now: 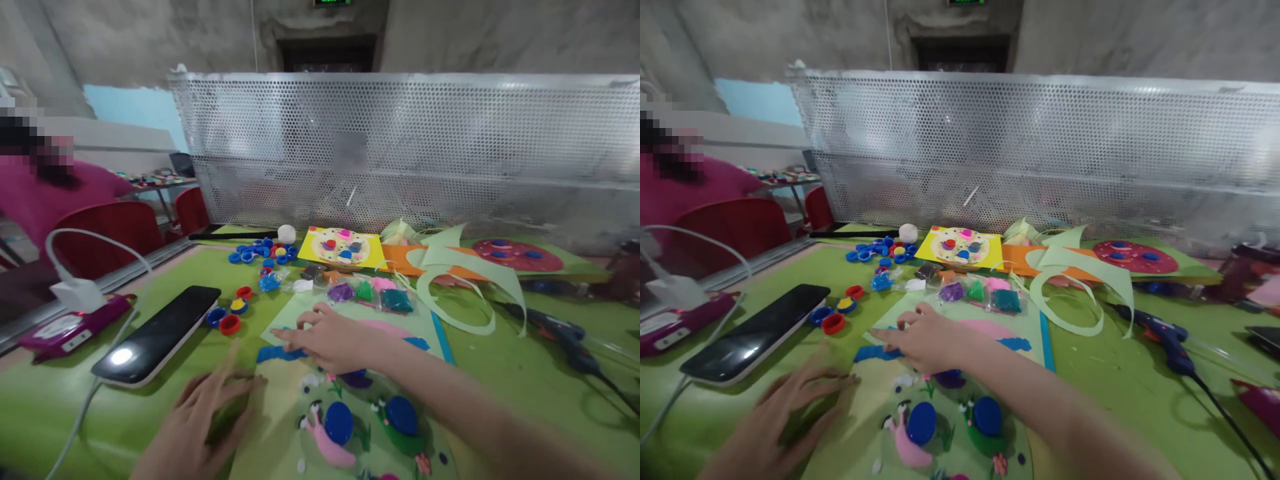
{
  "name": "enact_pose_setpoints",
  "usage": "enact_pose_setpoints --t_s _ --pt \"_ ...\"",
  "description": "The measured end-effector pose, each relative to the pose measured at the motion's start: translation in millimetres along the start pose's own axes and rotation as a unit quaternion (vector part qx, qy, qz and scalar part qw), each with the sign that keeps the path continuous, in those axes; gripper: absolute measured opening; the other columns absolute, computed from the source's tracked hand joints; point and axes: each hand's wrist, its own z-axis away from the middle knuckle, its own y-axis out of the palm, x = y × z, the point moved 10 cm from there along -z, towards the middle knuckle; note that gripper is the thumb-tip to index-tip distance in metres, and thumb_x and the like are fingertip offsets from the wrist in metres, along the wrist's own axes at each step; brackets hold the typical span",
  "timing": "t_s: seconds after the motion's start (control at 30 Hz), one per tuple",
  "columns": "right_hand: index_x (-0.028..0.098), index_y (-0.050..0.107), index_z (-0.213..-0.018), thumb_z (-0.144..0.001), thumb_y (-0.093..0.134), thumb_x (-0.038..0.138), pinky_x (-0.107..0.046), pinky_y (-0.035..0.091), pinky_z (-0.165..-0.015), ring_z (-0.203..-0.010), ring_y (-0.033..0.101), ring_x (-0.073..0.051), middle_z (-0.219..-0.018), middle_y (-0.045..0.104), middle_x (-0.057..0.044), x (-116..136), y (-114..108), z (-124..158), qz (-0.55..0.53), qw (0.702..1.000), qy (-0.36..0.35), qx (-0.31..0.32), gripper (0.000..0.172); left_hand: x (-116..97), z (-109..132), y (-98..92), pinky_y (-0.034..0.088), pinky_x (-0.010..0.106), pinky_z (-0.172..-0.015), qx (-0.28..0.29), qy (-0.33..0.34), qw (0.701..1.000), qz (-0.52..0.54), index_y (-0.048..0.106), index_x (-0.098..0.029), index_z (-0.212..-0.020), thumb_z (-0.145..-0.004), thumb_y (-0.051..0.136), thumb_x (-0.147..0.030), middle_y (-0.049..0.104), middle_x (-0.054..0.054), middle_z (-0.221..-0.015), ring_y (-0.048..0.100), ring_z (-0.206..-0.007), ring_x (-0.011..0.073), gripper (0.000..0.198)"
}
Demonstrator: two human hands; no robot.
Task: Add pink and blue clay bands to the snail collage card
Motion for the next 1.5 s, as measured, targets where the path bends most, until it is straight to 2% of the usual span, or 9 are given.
enact_pose_setpoints --t_s 0.3,0.53,0.73,0.9,1.03,1.13,1.3,1.4,1.5 --pt "0.009 0.022 -0.141 -0.087 0.044 0.015 -0.044 0.032 -0.087 -0.113 0.045 -0.028 -0.112 0.063 -0.017 -5.0 -4.7 0.9 -0.005 0.999 0.020 -0.028 0.059 -18.2 -14.5 6.8 0.044 0.036 -0.082 0.059 0.066 0.993 -0.073 -0.012 -0.023 -0.141 -0.089 0.036 -0.040 0.067 -0.002 -0.110 0.062 -0.099 0.0221 0.073" --pt "0.008 0.023 -0.141 -0.087 0.038 0.011 -0.046 0.034 -0.087 -0.113 0.047 -0.029 -0.109 0.064 -0.017 -23.7 -1.1 6.5 0.017 0.998 0.052 -0.030 0.057 -31.5 -27.1 15.9 0.046 0.036 -0.078 0.100 0.128 0.976 -0.146 0.038 -0.021 -0.133 -0.085 0.037 -0.025 0.069 0.006 -0.105 0.064 -0.091 0.0236 0.048" --pt "0.009 0.023 -0.141 -0.087 0.041 0.014 -0.040 0.042 -0.083 -0.104 0.056 -0.027 -0.116 0.062 -0.015 -30.0 -2.9 7.8 -0.072 0.993 0.084 -0.032 0.057 -17.7 -22.4 12.7 0.048 0.033 -0.080 0.057 0.045 0.994 -0.083 -0.007 -0.025 -0.142 -0.087 0.039 -0.039 0.069 -0.001 -0.106 0.062 -0.101 0.0226 0.073" --pt "0.016 0.022 -0.142 -0.086 0.042 0.014 -0.034 0.044 -0.085 -0.107 0.056 -0.022 -0.129 0.054 -0.011 -43.6 -3.6 13.1 -0.233 0.961 0.137 -0.064 0.060 -23.0 -34.4 21.7 0.047 0.039 -0.081 0.074 0.012 0.993 -0.091 -0.002 -0.025 -0.142 -0.086 0.036 -0.030 0.069 0.003 -0.107 0.062 -0.099 0.0258 0.068" --pt "0.013 0.022 -0.142 -0.082 0.050 0.015 -0.030 0.048 -0.076 -0.094 0.062 -0.020 -0.131 0.049 -0.016 -59.4 2.0 17.0 -0.286 0.936 0.188 -0.080 0.066 -18.6 -44.7 18.6 0.045 0.042 -0.086 0.039 -0.015 0.995 -0.088 -0.016 -0.021 -0.140 -0.086 0.040 -0.038 0.060 0.006 -0.122 0.055 -0.112 0.0275 0.080" --pt "0.013 0.028 -0.139 -0.075 0.055 0.008 -0.026 0.049 -0.068 -0.083 0.063 -0.017 -0.124 0.056 -0.013 -67.3 6.0 17.7 -0.298 0.932 0.198 -0.065 0.070 -15.1 -49.2 25.7 0.033 0.051 -0.098 0.083 -0.004 0.994 -0.076 -0.027 -0.021 -0.136 -0.087 0.039 -0.041 0.050 0.010 -0.133 0.043 -0.124 0.0288 0.085" --pt "0.013 0.032 -0.138 -0.069 0.061 0.006 -0.025 0.047 -0.064 -0.081 0.062 -0.018 -0.105 0.065 -0.009 -75.6 2.4 26.2 -0.294 0.931 0.215 -0.029 0.075 -18.2 -55.4 47.9 0.011 0.061 -0.105 0.235 0.004 0.972 -0.018 -0.043 -0.020 -0.126 -0.089 0.031 -0.048 0.029 0.015 -0.144 0.027 -0.133 0.0274 0.087" --pt "0.013 0.038 -0.134 -0.069 0.061 0.007 -0.026 0.046 -0.065 -0.083 0.061 -0.020 -0.098 0.065 -0.008 -79.8 -0.8 31.2 -0.271 0.935 0.228 -0.021 0.070 -24.7 -55.5 51.4 0.013 0.058 -0.106 0.278 0.012 0.961 -0.001 -0.042 -0.018 -0.126 -0.089 0.031 -0.050 0.030 0.013 -0.144 0.025 -0.134 0.0254 0.088" --pt "0.014 0.045 -0.130 -0.067 0.063 0.009 -0.025 0.045 -0.064 -0.081 0.060 -0.019 -0.095 0.065 -0.006 -81.2 1.7 31.9 -0.248 0.941 0.229 -0.004 0.065 -23.1 -43.6 39.8 0.017 0.054 -0.106 0.262 0.039 0.964 -0.036 -0.028 -0.020 -0.135 -0.089 0.031 -0.046 0.040 0.011 -0.139 0.038 -0.128 0.0257 0.080"
